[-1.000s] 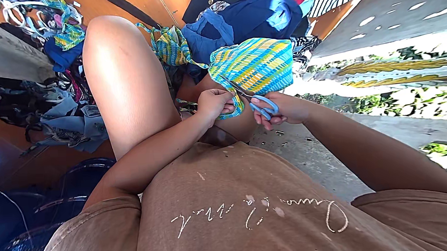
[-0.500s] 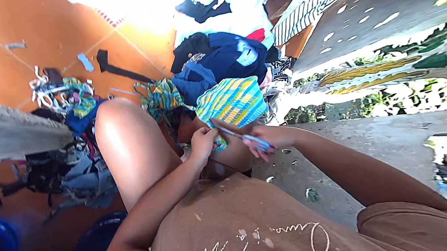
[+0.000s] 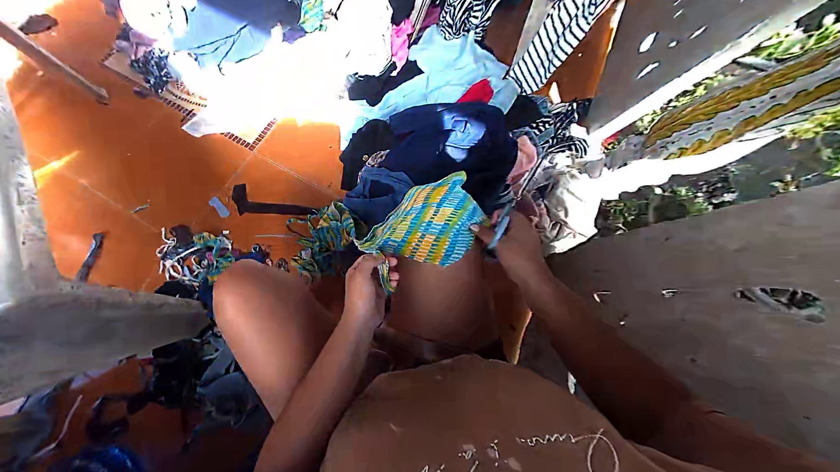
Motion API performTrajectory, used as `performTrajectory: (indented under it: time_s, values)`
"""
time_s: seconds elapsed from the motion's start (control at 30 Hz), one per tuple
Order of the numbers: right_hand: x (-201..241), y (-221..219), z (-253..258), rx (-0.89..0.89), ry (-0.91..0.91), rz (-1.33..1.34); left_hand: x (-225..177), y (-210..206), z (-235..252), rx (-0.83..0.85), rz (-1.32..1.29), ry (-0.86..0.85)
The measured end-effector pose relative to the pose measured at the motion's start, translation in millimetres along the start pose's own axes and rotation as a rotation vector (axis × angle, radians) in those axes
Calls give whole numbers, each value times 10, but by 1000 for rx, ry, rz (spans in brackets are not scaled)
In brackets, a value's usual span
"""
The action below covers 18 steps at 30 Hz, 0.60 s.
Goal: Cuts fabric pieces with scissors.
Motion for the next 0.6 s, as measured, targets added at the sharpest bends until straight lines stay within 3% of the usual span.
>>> performTrajectory:
  time_s: [0.13,0.27,0.33,0.43,0.53,0.6]
  values:
    - [174,275,213,-146,176,5,-57,-314,-212,142,146,-34]
    - [361,763,526,-210,341,120,208,-671,-376,392,328,-3]
    - [320,873,701,-140,348,183,417,-747,-418,532,549,38]
    - [-13,845,856,119,200,111,542,-695,-565,679,846,161]
    - [-236,853,661,201,59,87,206,-438,-592,509,949,37]
    - [-309,774,423,438,118,102,18,-155,-473,276,951,-22]
Point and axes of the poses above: each hand's wrist, its own z-axis towards the middle knuckle, its own y-axis out of the back of the hand, x = y × z, the point moved 9 cm from there along z, towards the middle knuckle, and after that the axes turned 6 degrees about x, right-handed, at the moved point
